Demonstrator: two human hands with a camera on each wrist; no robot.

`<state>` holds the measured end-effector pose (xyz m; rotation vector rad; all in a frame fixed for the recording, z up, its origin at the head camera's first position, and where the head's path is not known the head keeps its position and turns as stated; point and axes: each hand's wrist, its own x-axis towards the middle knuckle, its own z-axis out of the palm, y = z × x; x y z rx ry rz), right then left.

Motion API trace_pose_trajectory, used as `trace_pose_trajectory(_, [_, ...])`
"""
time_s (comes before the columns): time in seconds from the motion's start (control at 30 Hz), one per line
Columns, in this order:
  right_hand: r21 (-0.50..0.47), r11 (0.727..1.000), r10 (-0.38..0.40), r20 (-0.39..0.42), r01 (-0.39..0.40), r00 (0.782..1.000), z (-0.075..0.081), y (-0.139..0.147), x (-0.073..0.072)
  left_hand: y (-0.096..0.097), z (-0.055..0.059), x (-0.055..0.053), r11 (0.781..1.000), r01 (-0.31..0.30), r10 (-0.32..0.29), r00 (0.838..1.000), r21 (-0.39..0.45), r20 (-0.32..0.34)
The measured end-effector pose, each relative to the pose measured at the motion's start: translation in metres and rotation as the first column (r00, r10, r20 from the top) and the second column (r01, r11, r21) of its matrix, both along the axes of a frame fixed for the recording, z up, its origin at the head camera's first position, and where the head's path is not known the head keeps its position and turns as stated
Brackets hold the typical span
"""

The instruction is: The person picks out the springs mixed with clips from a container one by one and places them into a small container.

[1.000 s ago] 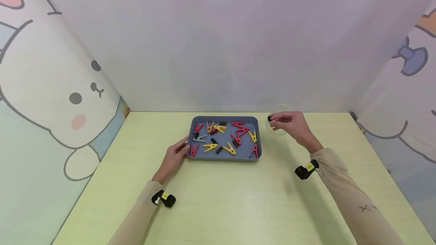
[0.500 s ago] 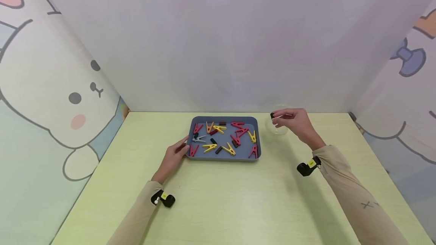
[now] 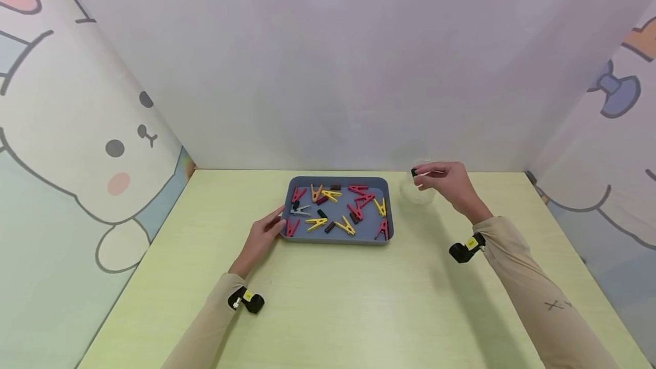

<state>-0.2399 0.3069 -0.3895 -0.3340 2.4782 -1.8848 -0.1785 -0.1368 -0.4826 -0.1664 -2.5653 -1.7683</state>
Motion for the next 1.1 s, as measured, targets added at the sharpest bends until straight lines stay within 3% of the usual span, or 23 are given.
trace_pose_trajectory(0.13, [0.017, 1.0, -0.02, 0.002, 0.02, 1.0, -0.001, 0.003, -0.002, 0.002, 0.016, 0.008, 0.999, 0.023, -0.023, 1.0, -0.025, -0.015])
trace_pose_trajectory(0.2, [0.019, 1.0, -0.022, 0.003, 0.021, 1.0, -0.001, 0.004, -0.004, 0.002, 0.018, 0.008, 0.999, 0.022, -0.023, 1.0, -0.028, -0.012])
trace_pose_trajectory(0.23, [0.015, 1.0, -0.02, 0.003, 0.02, 1.0, -0.001, 0.005, -0.004, 0.002, 0.017, 0.008, 0.999, 0.021, -0.021, 1.0, -0.028, -0.01])
trace_pose_trajectory(0.47, [0.046, 0.998, -0.039, -0.009, 0.039, 0.999, -0.001, 0.009, -0.009, -0.004, -0.022, -0.009, 1.0, -0.024, 0.024, 1.0, -0.012, -0.007])
trace_pose_trajectory(1.1, [0.151, 0.986, -0.074, 0.019, 0.071, 0.997, -0.002, 0.017, -0.016, -0.001, -0.019, -0.006, 0.999, -0.033, 0.033, 0.999, -0.023, 0.0])
